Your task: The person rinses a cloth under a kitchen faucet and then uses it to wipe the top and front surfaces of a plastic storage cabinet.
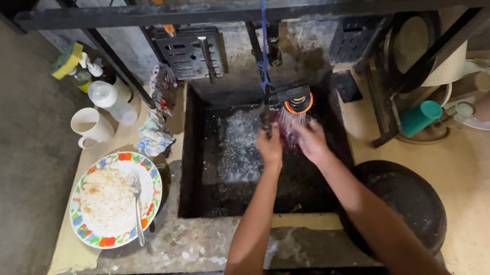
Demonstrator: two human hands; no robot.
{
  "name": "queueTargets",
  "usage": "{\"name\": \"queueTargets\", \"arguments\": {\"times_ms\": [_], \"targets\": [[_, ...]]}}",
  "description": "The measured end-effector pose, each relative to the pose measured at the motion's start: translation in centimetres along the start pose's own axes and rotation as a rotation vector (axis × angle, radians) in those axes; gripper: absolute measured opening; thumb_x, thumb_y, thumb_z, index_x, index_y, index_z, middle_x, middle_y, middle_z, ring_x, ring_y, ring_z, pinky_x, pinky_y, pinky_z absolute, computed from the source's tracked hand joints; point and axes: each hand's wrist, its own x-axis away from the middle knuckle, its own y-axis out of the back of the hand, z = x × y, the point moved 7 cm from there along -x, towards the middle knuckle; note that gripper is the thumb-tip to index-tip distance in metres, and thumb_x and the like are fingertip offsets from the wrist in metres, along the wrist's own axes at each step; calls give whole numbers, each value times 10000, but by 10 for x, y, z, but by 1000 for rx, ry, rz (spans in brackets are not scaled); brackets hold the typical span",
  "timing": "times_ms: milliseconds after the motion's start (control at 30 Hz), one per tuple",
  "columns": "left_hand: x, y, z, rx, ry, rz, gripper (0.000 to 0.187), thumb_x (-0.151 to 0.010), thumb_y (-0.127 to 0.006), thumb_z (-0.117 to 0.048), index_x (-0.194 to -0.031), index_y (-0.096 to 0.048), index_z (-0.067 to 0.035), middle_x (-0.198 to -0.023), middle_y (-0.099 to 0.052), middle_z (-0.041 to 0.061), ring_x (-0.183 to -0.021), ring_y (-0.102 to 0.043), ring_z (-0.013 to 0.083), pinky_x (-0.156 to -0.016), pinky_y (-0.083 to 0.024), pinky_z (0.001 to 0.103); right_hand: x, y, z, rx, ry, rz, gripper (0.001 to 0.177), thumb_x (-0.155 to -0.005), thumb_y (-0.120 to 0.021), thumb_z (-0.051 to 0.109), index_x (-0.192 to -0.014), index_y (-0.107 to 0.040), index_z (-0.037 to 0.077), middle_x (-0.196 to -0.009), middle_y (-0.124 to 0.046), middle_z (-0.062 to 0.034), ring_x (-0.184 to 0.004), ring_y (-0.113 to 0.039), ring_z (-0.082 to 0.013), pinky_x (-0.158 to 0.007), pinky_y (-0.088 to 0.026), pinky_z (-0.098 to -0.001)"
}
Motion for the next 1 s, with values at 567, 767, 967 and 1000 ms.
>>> {"name": "queueTargets", "arguments": {"times_ms": [567,767,967,1000], "targets": [[4,-37,-17,-237,-4,-82,601,-1084,-539,-279,-1523,-305,57,-1348,-532,300,-1256,-528,420,-1047,-442,471,-36,-13,53,962,319,-276,267,-970,-598,156,-1206,-624,32,-1097,-749,-137,-1044,-727,-269,-889,-559,-406],[3,-31,-66,-499,-79,392,438,-895,-692,-144,-1329,-655,-101,-982,-744,194,-855,-706,288,-827,-556,410,8,-5,-12,-233,-654,-50,469,-936,-593,453,-1218,-634,80,-1052,-733,-87,-952,-718,-274,-852,-579,-484],[30,5,-52,-95,-9,-195,305,-937,-750,-306,-1138,-741,-77,-1071,-766,125,-961,-695,222,-871,-552,348,-10,-15,23,71,105,-242,424,-905,-754,41,-1302,-606,32,-1171,-681,-95,-1010,-648,-234,-878,-522,-376],[27,-9,-26,227,265,-13,391,-908,-663,-404,-1145,-720,-98,-1075,-760,103,-945,-706,225,-838,-558,383,-4,-29,38,152,246,-259,466,-873,-751,26,-1316,-605,25,-1185,-688,-75,-1044,-663,-203,-927,-549,-340]]}}
